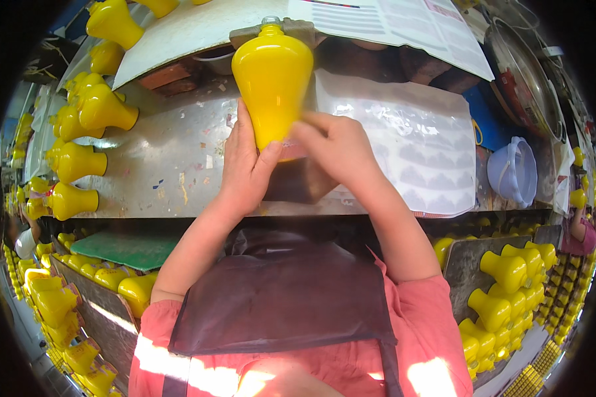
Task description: The person picks up a yellow ceramic vase and applies a decorative paper label to its surface. They smooth the label with their fingers and a small tool, then place the finished vase on a nearby rack.
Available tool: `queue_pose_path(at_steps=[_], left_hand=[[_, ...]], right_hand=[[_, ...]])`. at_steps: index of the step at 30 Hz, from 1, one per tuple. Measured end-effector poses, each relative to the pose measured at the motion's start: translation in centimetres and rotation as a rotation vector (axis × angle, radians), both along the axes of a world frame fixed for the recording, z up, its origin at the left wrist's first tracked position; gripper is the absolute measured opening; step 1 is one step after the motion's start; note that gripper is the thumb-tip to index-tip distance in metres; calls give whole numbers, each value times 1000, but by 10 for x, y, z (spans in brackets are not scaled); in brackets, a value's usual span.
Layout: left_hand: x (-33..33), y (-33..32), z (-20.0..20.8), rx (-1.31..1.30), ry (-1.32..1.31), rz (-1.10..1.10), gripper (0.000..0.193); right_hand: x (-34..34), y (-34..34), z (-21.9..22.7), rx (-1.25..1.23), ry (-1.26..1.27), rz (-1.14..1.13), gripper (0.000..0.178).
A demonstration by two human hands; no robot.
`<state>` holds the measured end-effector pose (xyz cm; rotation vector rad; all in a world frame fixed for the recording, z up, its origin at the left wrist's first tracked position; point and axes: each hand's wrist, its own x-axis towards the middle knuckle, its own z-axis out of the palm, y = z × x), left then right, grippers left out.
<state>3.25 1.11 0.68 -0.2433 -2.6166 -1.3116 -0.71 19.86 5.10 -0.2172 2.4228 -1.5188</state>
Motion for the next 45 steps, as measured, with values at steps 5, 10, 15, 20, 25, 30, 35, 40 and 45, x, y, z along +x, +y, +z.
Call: queue_pose_path(at_steps=[5, 10, 15, 20, 25, 30, 35, 40, 45], left_hand=[[3, -7, 4, -35, 122, -50, 109], [3, -6, -1, -103, 110, -3, 107], [7, -23, -10, 64, 119, -121, 92], [6, -16, -18, 319, -89, -76, 79], [7, -13, -18, 281, -54, -58, 81], [12, -8, -13, 113, 184, 12, 92], [12, -3, -8, -224, 285, 81, 95], [8, -20, -12, -60, 294, -40, 85], [9, -26, -16, 183, 52, -105, 71]], right_hand=[[11, 1, 5, -95, -305, -59, 40], [17, 2, -1, -56, -68, 21, 42], [17, 5, 2, -41, -62, -30, 52], [29, -9, -8, 204, 144, 2, 73], [21, -2, -13, -2, -2, 16, 61], [19, 2, 0, -200, -260, -24, 50], [21, -7, 2, 158, 38, 24, 47], [16, 10, -5, -125, -124, 22, 50], [20, 4, -12, -16, 46, 62, 57]])
